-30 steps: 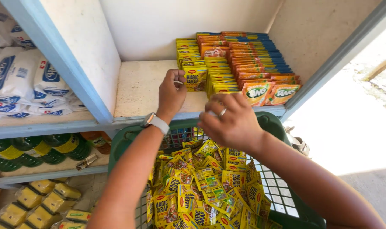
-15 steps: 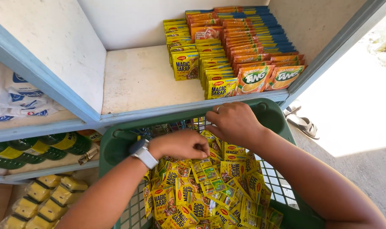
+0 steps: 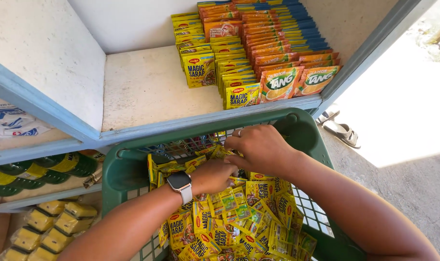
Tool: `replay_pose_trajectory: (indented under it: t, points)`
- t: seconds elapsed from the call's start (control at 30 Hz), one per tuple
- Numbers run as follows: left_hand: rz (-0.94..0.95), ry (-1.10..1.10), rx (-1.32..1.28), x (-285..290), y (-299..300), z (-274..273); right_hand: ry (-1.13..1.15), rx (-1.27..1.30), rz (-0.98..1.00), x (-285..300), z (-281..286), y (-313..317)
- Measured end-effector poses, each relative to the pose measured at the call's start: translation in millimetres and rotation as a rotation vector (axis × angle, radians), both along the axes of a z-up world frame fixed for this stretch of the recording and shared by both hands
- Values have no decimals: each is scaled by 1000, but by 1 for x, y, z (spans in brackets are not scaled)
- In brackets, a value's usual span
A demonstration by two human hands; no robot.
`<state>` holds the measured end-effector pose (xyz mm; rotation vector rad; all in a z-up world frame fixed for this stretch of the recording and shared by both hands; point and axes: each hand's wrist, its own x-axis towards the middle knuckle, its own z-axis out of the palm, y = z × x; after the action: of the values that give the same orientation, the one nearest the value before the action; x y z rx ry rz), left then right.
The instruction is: Stocking seasoning and drink mix packets onto a store shelf from a plastic basket.
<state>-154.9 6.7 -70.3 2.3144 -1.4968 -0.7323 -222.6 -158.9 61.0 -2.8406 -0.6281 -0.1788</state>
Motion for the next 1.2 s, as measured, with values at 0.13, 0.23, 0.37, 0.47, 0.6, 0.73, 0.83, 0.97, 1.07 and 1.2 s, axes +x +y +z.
replay_pose_trajectory:
  t: [0.13,0.23,0.37,0.47,0.6,0.73,0.83,0.97,1.07,1.2]
  points:
    - [-49,0,-33,1,5,26,-12,14,5,-2,-1,-3]
    - [-58,-13,-32,2,14,62,-16,2,9,-3,-3,-4]
    - [-48,54,-199,15,34,88,39,145,-31,-2,-5,-5]
    - [41,111,-260,23,46,98,121,228,-67,-1,-2,-3]
    - [111,102,-362,28,55,111,265,291,-132,-1,1,-3]
    - [164,177,-414,31,55,111,341,383,-136,-4,13,4]
    - [206,276,-522,36,57,102,249,341,-123,-3,9,3]
    - [299,454,-656,43,59,99,267,523,-49,0,-5,-5]
    - [330,627,-789,45,61,103,448,935,-122,4,-11,-8]
    - [360,576,-826,50,63,100,333,1198,-136,15,-45,-33]
